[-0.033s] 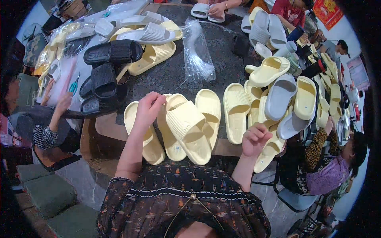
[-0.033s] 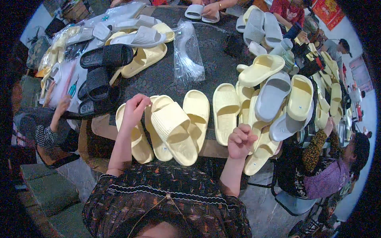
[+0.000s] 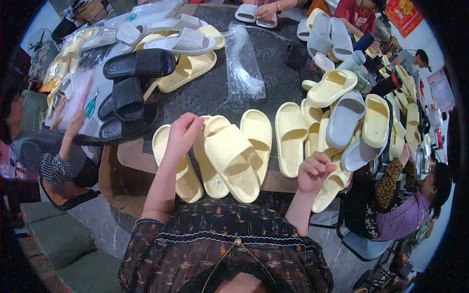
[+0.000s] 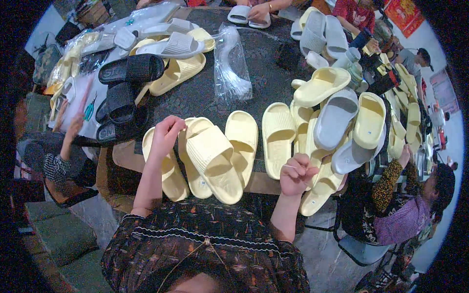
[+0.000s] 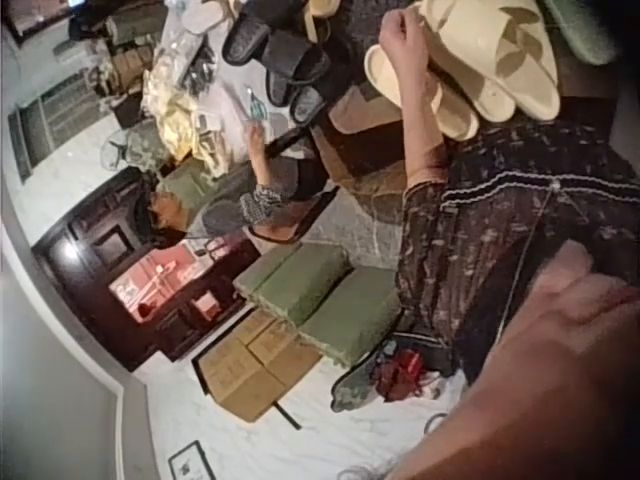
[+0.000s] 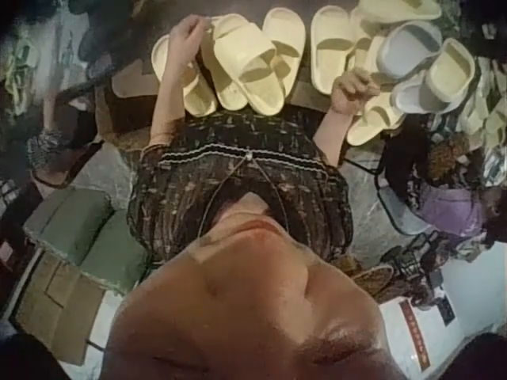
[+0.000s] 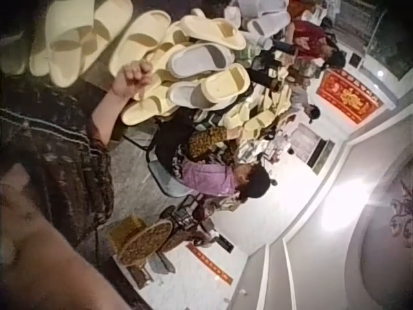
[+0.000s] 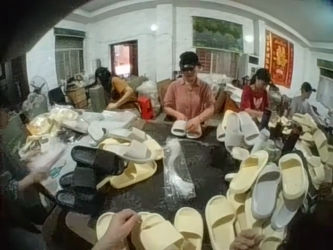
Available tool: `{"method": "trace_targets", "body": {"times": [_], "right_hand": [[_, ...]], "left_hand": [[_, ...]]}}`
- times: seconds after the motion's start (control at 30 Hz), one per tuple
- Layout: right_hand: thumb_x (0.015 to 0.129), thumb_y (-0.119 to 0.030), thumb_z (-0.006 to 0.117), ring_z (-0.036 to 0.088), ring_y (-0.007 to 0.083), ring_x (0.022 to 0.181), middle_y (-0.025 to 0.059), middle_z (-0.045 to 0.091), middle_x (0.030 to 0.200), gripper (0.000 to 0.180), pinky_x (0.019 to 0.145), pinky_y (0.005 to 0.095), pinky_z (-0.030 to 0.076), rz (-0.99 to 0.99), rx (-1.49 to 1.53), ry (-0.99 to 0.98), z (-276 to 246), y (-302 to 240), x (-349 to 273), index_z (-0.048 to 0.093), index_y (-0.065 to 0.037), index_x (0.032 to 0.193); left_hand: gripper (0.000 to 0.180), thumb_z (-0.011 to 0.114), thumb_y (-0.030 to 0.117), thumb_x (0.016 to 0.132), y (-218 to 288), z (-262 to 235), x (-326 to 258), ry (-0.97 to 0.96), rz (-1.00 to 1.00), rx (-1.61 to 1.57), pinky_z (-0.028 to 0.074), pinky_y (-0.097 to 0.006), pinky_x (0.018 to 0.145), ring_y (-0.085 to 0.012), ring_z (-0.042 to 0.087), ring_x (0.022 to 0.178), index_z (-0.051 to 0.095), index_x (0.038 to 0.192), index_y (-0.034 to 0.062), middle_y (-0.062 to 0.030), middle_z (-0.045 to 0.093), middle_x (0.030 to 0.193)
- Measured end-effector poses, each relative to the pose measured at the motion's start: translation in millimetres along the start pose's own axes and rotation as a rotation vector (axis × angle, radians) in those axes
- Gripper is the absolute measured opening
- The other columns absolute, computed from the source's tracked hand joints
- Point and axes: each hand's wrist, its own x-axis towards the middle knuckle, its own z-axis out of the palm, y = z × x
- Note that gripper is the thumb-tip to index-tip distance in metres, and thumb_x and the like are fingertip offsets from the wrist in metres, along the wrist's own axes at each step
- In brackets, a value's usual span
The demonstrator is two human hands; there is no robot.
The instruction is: Trimming loose threads and excess material from plastic sandals by hand.
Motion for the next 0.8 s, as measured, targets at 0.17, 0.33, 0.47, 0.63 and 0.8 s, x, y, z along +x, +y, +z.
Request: {"method": "trace_targets", "body": {"times": [0.17, 0.33, 0.47, 0.63, 0.8], "right_hand": [[0.094, -0.024, 0.066, 0.051, 0.0110, 0.052, 0.0001, 0.055, 0.069, 0.018, 0.047, 0.0251, 0.043, -0.075, -0.350, 0.127, 9.9, 11.4, 2.0, 0.059, -0.010, 0.085], [0.099, -0.019, 0.056, 0.038, 0.0072, 0.040, -0.0025, 0.046, 0.057, 0.018, 0.035, 0.0216, 0.030, 0.285, -1.230, 0.527, 6.4, 35.2, 1.1, 0.056, -0.009, 0.084], [0.102, -0.025, 0.049, 0.039, 0.0049, 0.049, -0.0035, 0.048, 0.065, 0.019, 0.040, 0.0204, 0.028, 0.743, -1.221, 0.619, -6.0, 57.3, 3.8, 0.055, -0.008, 0.094], [0.103, -0.021, 0.047, 0.040, 0.0051, 0.057, -0.0040, 0.048, 0.072, 0.015, 0.046, 0.0192, 0.032, 0.714, -0.861, 0.664, -43.0, 67.6, 12.2, 0.052, -0.009, 0.096], [0.102, -0.015, 0.048, 0.038, 0.0035, 0.058, -0.0036, 0.044, 0.071, 0.011, 0.044, 0.0177, 0.031, 0.444, -0.582, 0.781, -49.7, 75.9, 32.9, 0.050, -0.008, 0.094]], "left_hand": [[0.025, 0.059, 0.020, 0.097, 5.6, -2.2, 4.8, -0.032, -0.073, 0.038, 0.046, -0.026, 0.069, -0.0097, 0.058, 0.075, 0.067, 0.087, -0.0013, -0.0042, 0.066, 0.080], [0.031, 0.057, 0.026, 0.099, 8.8, -4.4, 15.0, -0.013, -0.095, -0.158, 0.048, -0.027, 0.074, -0.0111, 0.062, 0.081, 0.068, 0.088, -0.0014, -0.0079, 0.070, 0.087], [0.038, 0.045, 0.033, 0.105, 24.5, 11.2, 34.2, -0.100, -0.214, -0.626, 0.051, -0.033, 0.088, -0.0188, 0.067, 0.090, 0.061, 0.090, 0.0019, -0.0139, 0.071, 0.098], [0.033, 0.045, 0.033, 0.104, 19.7, 39.3, 70.3, -0.471, -0.424, -1.067, 0.052, -0.036, 0.082, -0.0193, 0.066, 0.086, 0.044, 0.080, 0.0115, -0.0054, 0.062, 0.079], [0.032, 0.051, 0.030, 0.098, 29.3, 107.9, 71.2, -0.348, -0.148, -0.143, 0.052, -0.036, 0.079, -0.0246, 0.066, 0.085, 0.065, 0.102, 0.0018, -0.0103, 0.069, 0.092]]}}
